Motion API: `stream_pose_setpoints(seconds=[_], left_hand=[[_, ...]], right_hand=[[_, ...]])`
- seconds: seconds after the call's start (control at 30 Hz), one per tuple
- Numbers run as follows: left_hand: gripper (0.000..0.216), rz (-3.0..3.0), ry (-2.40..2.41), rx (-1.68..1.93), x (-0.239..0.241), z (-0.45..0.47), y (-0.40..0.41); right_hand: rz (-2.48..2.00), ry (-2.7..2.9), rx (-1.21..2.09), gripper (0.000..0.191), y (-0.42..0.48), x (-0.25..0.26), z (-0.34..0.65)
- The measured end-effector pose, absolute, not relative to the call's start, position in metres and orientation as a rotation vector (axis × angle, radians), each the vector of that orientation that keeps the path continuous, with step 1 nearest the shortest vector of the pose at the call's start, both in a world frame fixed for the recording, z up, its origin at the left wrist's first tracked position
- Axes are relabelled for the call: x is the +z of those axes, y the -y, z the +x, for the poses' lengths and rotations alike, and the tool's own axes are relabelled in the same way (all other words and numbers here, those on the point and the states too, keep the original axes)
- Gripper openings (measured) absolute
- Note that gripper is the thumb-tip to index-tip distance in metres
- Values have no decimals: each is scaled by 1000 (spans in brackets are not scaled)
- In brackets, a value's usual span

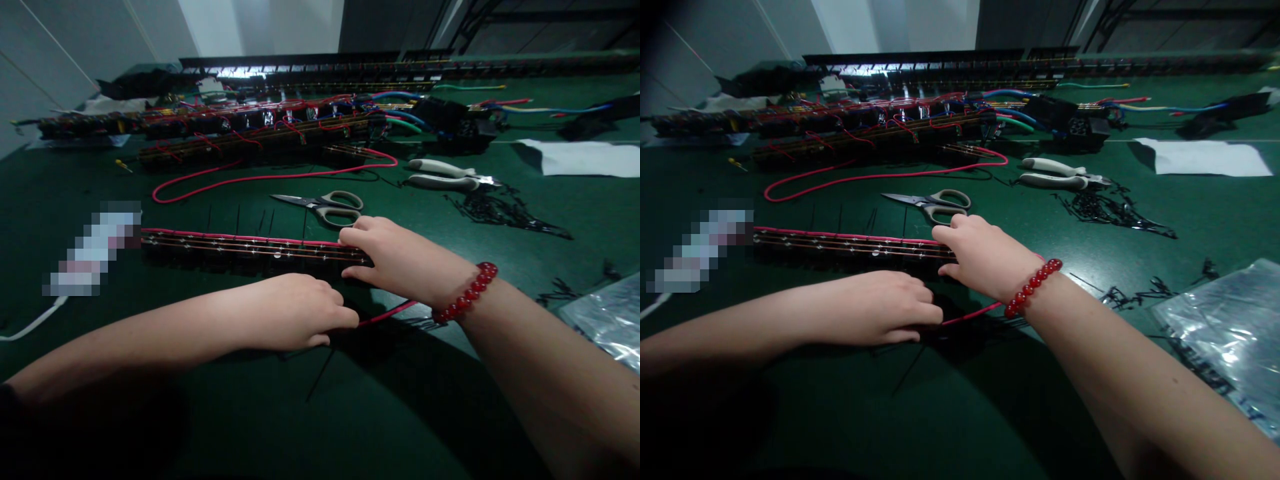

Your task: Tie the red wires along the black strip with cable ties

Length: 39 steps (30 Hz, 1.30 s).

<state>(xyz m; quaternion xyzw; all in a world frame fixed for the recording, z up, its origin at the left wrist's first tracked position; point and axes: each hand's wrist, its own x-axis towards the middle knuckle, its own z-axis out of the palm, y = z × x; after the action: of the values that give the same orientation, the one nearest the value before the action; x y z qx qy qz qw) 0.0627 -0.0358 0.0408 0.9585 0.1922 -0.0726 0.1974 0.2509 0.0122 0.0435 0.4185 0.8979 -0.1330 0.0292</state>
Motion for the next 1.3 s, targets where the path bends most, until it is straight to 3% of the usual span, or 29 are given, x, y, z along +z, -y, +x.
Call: stream_pose_setpoints(seconds=[0.93, 1.13, 1.3], left_hand=[[12, 2719, -527, -166, 32, 69, 40], [17, 2449, -612, -112, 44, 69, 37], [9, 2231, -745, 68, 53, 64, 25]], right_hand=[[1290, -2790, -400, 20, -12, 44, 252], [1287, -2798, -404, 20, -12, 44, 251], [1280, -2805, -423, 18, -14, 43, 252]])
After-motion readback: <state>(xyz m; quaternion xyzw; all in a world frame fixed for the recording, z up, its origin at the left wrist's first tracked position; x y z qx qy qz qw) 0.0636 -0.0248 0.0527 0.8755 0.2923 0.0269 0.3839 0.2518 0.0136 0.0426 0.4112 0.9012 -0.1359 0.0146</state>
